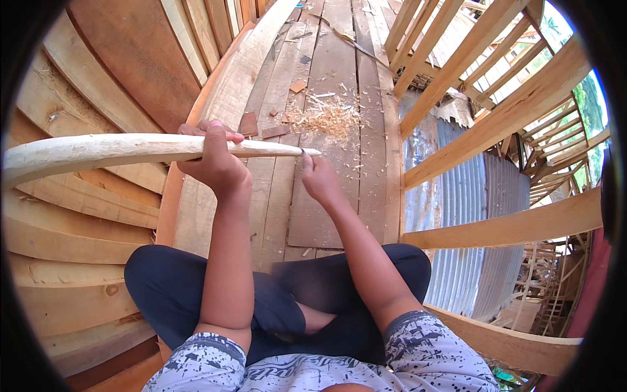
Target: The person sits cross-legged on a wooden floor and uses a knife to carve a long, curved piece of wood. They hold the wood with their left hand and shave thin layers from the surface with their right hand, creating wood shavings that fall onto the floor.
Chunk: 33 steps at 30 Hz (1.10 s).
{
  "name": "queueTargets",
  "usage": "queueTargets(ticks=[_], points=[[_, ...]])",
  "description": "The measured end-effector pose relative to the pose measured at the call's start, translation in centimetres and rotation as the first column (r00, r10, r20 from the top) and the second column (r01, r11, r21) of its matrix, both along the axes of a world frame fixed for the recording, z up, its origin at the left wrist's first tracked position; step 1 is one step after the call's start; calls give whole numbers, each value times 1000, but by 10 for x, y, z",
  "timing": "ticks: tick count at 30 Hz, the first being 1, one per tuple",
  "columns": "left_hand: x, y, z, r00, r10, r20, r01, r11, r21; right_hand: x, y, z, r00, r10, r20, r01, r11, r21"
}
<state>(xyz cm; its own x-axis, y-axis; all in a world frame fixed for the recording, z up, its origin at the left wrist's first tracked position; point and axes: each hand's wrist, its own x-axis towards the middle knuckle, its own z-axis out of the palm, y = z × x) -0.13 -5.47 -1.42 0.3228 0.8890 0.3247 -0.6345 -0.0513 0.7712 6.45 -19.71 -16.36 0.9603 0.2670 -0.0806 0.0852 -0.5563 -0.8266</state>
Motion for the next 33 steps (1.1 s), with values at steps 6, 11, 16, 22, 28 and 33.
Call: queueTargets(ticks=[6,11,16,22,28,33], points=[[-7,11,-2,998,-32,52,33,999,-1,-26,20,47,976,132,174,-127,991,-41],[0,-3,1,994,-81,78,84,996,-38,10,-15,-41,977,-93,190,111,990,-83],[-7,16,-5,998,-44,52,45,999,-15,-13,16,28,989,113,94,-95,979,-182],[-4,-1,-1,995,-82,51,84,996,-37,10,-15,-33,998,-59,35,63,992,-107],[-8,6,0,999,-30,12,30,999,-30,-9,16,10,993,83,86,-74,991,-112],[-1,3,-3,995,-55,82,62,995,-79,10,-9,-22,999,-39,31,43,985,-166]])
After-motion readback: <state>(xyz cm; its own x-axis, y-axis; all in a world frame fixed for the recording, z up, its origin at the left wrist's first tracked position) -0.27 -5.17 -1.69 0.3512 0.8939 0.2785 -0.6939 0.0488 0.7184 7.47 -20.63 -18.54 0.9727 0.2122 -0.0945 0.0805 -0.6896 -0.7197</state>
